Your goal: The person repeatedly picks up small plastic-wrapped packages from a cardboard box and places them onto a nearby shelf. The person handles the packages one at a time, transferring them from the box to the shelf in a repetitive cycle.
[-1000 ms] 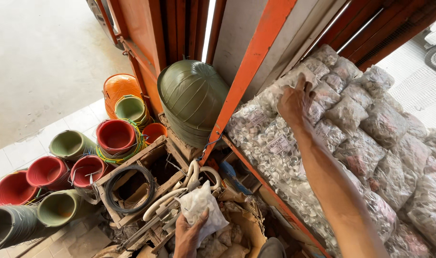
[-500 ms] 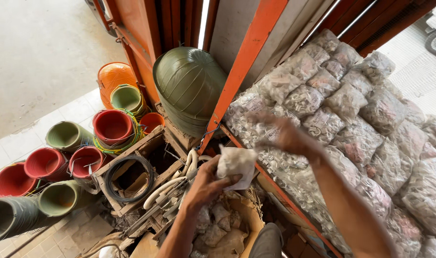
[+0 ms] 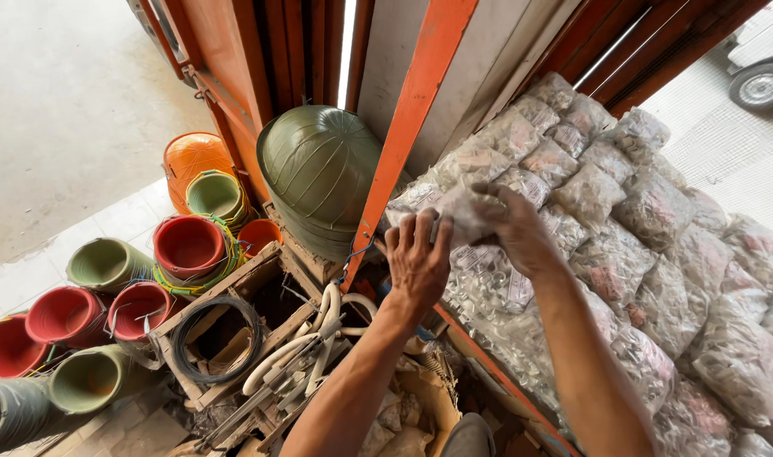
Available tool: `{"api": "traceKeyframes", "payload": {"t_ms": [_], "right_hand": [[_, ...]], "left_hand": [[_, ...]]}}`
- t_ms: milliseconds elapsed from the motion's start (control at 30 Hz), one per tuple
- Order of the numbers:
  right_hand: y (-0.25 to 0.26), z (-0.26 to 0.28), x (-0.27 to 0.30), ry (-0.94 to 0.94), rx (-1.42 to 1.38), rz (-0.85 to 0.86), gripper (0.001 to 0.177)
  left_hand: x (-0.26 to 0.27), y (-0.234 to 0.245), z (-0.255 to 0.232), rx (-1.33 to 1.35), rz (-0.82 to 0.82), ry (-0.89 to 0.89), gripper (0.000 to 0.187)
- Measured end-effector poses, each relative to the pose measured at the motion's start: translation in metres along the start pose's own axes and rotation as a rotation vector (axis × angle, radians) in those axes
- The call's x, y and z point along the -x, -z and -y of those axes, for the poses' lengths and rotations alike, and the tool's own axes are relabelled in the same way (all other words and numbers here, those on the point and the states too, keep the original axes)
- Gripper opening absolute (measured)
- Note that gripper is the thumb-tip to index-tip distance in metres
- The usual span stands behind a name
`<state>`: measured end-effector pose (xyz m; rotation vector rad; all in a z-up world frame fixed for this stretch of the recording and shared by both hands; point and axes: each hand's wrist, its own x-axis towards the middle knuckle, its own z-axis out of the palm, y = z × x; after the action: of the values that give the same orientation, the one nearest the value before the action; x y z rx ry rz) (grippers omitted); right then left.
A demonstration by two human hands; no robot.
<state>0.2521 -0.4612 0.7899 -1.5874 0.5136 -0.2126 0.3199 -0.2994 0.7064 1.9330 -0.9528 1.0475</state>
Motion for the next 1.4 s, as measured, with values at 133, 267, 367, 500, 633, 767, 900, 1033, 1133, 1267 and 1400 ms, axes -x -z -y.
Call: {"api": "traceKeyframes", "payload": {"t_ms": [133,267,367,500,633,767,900,1033,1133,1267,1400], "right_hand": [[0.011,-0.023,-0.057,0.169,0.088,-0.055,0.057],[0.008,-0.033,-0.088,0.11,0.575,-0.074,0.052],[0.013,-0.067,-0.098,0.19,1.155,-0.186,0.038],[0.008,-0.085,-0.087,0.489,1.271,-0.303,0.034],[-0.049,-0.073,-0.051,0.502,1.465,-0.272,0.046],[-0.048,-0.079,-0.039,0.623,1.626,-0.21,0.056],[-0.02,-0.084,-0.05,0.582,1.658,-0.033,0.056],[0.013,-0.07,-0.09,0.517,1.515,0.052,0.048],[0.026,-0.049,-0.121,0.455,1.373,-0.075,0.05],[0.034,-0.019,-0.116,0.395,1.329,0.006,0.047],[0.055,-0.037,-0.117,0.231,1.233,-0.082,0.043]], "left_hand": [[-0.001,-0.024,0.006,0.07,-0.063,-0.015,0.036],[0.023,-0.019,0.008,0.257,0.065,0.134,0.049],[0.052,-0.021,0.007,0.381,0.182,0.362,0.053],[0.051,-0.016,0.005,0.466,0.213,0.632,0.055],[0.069,-0.031,0.01,0.483,0.211,0.761,0.058],[0.079,-0.022,0.014,0.439,0.221,0.675,0.046],[0.086,-0.029,0.018,0.259,0.14,0.47,0.042],[0.037,-0.043,0.014,0.243,0.082,0.191,0.037],[-0.007,-0.047,0.017,0.164,0.114,-0.029,0.028],[-0.008,-0.068,0.028,0.029,0.675,0.079,0.046],[0.003,-0.076,0.031,0.076,0.593,0.195,0.044]]}}
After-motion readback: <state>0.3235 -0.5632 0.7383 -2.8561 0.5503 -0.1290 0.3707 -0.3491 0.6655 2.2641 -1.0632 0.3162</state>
